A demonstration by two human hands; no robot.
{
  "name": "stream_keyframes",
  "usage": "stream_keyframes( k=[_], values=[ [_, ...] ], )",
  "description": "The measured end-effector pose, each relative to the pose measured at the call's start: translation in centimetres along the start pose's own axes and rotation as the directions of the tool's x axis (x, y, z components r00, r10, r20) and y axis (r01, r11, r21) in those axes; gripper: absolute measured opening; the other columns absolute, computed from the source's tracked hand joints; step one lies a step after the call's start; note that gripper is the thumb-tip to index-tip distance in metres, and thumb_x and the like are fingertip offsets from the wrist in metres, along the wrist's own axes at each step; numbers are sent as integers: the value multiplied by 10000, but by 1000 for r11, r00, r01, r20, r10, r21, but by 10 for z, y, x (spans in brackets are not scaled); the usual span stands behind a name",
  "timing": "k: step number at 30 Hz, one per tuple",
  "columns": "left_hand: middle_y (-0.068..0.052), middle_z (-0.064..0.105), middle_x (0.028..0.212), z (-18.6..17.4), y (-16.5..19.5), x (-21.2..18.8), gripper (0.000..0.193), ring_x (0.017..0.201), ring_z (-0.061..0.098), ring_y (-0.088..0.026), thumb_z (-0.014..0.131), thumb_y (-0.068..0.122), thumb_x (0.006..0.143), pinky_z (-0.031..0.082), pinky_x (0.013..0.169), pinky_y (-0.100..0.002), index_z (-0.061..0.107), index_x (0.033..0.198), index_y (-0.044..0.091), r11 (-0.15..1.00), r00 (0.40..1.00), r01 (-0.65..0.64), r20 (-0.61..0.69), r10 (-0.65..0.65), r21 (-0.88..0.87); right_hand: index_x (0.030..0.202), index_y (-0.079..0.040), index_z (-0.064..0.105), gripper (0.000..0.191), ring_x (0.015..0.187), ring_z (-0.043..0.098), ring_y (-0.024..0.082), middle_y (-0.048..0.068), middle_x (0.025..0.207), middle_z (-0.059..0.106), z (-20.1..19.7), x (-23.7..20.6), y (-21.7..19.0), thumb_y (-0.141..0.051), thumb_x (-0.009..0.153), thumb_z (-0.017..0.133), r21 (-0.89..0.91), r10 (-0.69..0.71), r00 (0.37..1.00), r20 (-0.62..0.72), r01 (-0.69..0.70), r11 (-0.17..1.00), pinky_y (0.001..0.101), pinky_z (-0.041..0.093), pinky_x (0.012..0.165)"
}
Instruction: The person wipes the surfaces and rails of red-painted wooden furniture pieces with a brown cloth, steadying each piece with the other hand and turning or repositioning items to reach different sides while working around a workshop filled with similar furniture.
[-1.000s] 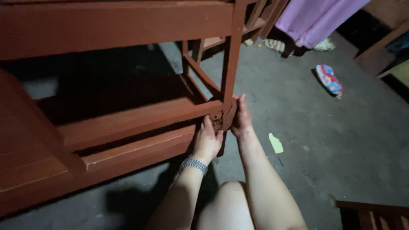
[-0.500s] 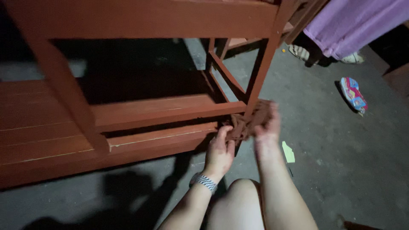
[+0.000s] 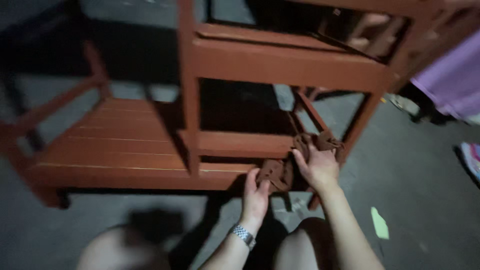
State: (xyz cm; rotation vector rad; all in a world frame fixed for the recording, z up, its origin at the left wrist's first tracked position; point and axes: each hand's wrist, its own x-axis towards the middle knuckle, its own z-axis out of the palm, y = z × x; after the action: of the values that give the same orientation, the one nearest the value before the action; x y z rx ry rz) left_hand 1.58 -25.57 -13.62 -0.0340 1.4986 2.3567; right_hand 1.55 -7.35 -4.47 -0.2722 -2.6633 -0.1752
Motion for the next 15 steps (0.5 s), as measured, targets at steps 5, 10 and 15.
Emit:
stream_keyframes(
  k=[5,10,15],
  values=[
    [-81,625,1273,-49,11,12,419,1172,594,-218,605,174,954,465,1021,-349,530,1337,20,957,958,-199,-165,235,212,1244,-39,659,689,1002,680,408,217,1004,736,21,26,-82,-637,934,516,-140,37,999,28,-33,990,507,459,951],
    [-90,633,1224,-115,57,18,461,1121,609,-230,593,266,903,508,971,-383,562,1279,1,917,798,-368,-453,398,156,1147,-112,661,443,959,697,339,144,982,741,25,51,-204,-503,1077,467,183,-57,962,266,8,983,490,524,915],
    [-152,579,1165,-171,102,13,669,991,534,-261,665,419,928,463,866,-422,533,1355,-80,797,760,-578,-472,447,-177,1254,-168,673,442,1082,677,345,143,1164,736,5,75,-233,-485,970,553,663,241,919,311,-392,638,486,534,931]
  ],
)
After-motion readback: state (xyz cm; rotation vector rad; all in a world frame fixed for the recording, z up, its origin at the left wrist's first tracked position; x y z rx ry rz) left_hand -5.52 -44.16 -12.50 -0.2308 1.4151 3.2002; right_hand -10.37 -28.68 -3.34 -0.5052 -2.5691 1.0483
